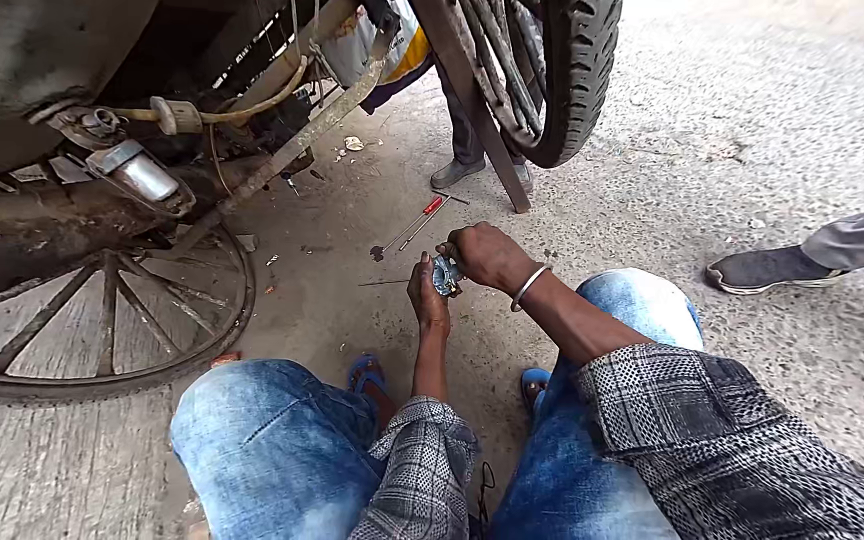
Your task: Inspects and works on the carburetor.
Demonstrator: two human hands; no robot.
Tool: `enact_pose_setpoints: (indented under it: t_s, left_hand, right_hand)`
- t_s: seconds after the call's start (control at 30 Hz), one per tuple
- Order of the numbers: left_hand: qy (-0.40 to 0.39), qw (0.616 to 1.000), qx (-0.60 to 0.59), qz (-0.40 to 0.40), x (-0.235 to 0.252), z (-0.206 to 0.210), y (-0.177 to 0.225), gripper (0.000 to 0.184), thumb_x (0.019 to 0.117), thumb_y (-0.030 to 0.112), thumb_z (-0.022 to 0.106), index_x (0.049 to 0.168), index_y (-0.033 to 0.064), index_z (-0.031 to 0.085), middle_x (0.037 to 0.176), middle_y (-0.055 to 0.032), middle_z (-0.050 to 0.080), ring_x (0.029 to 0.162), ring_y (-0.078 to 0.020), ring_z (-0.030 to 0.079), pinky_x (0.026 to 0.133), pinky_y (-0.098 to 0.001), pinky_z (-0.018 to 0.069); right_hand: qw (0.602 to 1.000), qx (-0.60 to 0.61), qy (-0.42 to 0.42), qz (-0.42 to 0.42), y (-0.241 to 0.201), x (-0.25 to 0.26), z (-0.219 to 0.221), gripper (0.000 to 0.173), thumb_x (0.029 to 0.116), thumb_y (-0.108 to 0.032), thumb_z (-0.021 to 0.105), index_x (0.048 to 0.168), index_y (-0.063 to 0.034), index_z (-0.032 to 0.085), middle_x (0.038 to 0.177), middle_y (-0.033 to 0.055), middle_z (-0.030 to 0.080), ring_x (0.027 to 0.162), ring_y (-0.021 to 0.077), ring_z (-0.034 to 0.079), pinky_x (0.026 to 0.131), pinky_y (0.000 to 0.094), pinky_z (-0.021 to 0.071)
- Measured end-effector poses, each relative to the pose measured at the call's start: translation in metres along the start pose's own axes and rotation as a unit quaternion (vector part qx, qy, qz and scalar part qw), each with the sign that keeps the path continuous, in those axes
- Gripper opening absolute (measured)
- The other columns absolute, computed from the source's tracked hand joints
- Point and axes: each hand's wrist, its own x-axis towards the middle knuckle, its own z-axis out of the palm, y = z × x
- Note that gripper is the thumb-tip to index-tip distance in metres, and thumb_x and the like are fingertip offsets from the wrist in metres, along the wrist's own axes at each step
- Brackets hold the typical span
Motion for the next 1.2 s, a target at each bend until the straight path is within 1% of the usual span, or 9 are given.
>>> enact_pose_setpoints:
  t_s: [0.13,0.2,0.27,0.4,0.6,0.77,0.97,1.07,1.2]
  left_hand:
    - [0.003,1.000,-0.022,-0.013,-0.002,0.003,-0.001,0.045,0.1097,0.046,0.039,0.109,0.0094,0.065,0.088,-0.0067,0.067,0.065,-0.0148,0.063,0.054,-0.0303,0.0537]
    - [-0.004,0.999,-0.038,-0.017,-0.002,0.004,0.004,0.048,0.1098,0.049,0.036,0.113,0.0101,0.064,0.089,-0.0063,0.067,0.065,-0.0141,0.063,0.055,-0.0299,0.0545]
    - [-0.010,0.999,-0.049,-0.015,0.000,0.004,0.007,0.050,0.1095,0.050,0.034,0.110,0.0106,0.064,0.087,-0.0059,0.068,0.063,-0.0137,0.063,0.053,-0.0291,0.0544]
    - [-0.009,0.999,-0.038,-0.011,-0.002,0.002,0.004,0.046,0.1098,0.047,0.038,0.115,0.0095,0.065,0.091,-0.0080,0.068,0.063,-0.0154,0.063,0.052,-0.0299,0.0535]
    - [-0.010,0.997,-0.068,-0.039,-0.003,0.002,0.000,0.050,0.1086,0.051,0.038,0.115,0.0088,0.065,0.091,-0.0081,0.068,0.065,-0.0154,0.064,0.054,-0.0302,0.0541]
    - [-0.027,0.998,-0.052,-0.028,-0.002,-0.001,-0.002,0.047,0.1086,0.049,0.040,0.113,0.0088,0.064,0.091,-0.0091,0.068,0.065,-0.0161,0.063,0.054,-0.0306,0.0538]
    - [-0.029,0.998,-0.054,-0.029,-0.002,0.001,-0.003,0.048,0.1089,0.049,0.039,0.112,0.0089,0.064,0.089,-0.0084,0.068,0.065,-0.0154,0.063,0.054,-0.0298,0.0540]
    - [-0.028,0.998,-0.052,-0.025,-0.002,0.003,0.004,0.048,0.1092,0.050,0.037,0.114,0.0101,0.064,0.090,-0.0080,0.068,0.064,-0.0154,0.063,0.053,-0.0296,0.0535]
    - [-0.028,1.000,-0.011,-0.002,-0.002,0.000,-0.003,0.043,0.1097,0.045,0.041,0.107,0.0082,0.063,0.087,-0.0081,0.066,0.063,-0.0158,0.062,0.052,-0.0303,0.0541]
  right_hand:
    - [0.994,0.058,0.046,-0.077,0.003,0.000,0.004,0.011,0.0947,-0.013,0.065,0.096,-0.0074,0.075,0.085,0.0116,0.072,0.084,0.0294,0.071,0.078,0.0507,0.0550]
    - [0.987,0.119,0.066,-0.081,0.001,-0.001,0.004,0.014,0.0909,-0.007,0.067,0.101,-0.0075,0.077,0.092,0.0104,0.075,0.088,0.0261,0.071,0.084,0.0487,0.0546]
    - [0.982,0.154,0.071,-0.078,0.001,0.000,0.001,0.016,0.0962,-0.013,0.066,0.106,-0.0061,0.077,0.095,0.0103,0.075,0.088,0.0240,0.072,0.086,0.0478,0.0549]
    - [0.998,0.044,0.037,-0.022,0.001,-0.002,0.002,0.043,0.1078,-0.040,0.049,0.092,-0.0065,0.070,0.080,0.0131,0.067,0.079,0.0320,0.069,0.070,0.0533,0.0546]
    - [0.987,0.118,0.062,-0.090,0.003,-0.002,0.004,0.011,0.0917,-0.006,0.068,0.099,-0.0065,0.076,0.088,0.0105,0.074,0.082,0.0265,0.071,0.080,0.0494,0.0547]
    - [0.998,0.042,0.030,-0.019,0.004,-0.001,0.002,0.040,0.1075,-0.038,0.051,0.088,-0.0080,0.070,0.078,0.0122,0.067,0.079,0.0314,0.068,0.070,0.0533,0.0531]
    - [0.991,0.091,0.049,-0.090,0.006,-0.002,0.000,0.012,0.0918,-0.008,0.068,0.099,-0.0086,0.077,0.089,0.0096,0.075,0.084,0.0258,0.071,0.082,0.0487,0.0541]
    - [0.988,0.127,0.042,-0.071,0.005,-0.003,-0.004,0.017,0.0999,-0.020,0.065,0.104,-0.0082,0.077,0.091,0.0088,0.075,0.085,0.0234,0.071,0.083,0.0472,0.0547]
    - [1.000,-0.004,0.003,-0.019,0.004,-0.003,-0.003,0.038,0.1080,-0.035,0.049,0.091,-0.0080,0.069,0.082,0.0138,0.067,0.084,0.0339,0.069,0.072,0.0552,0.0542]
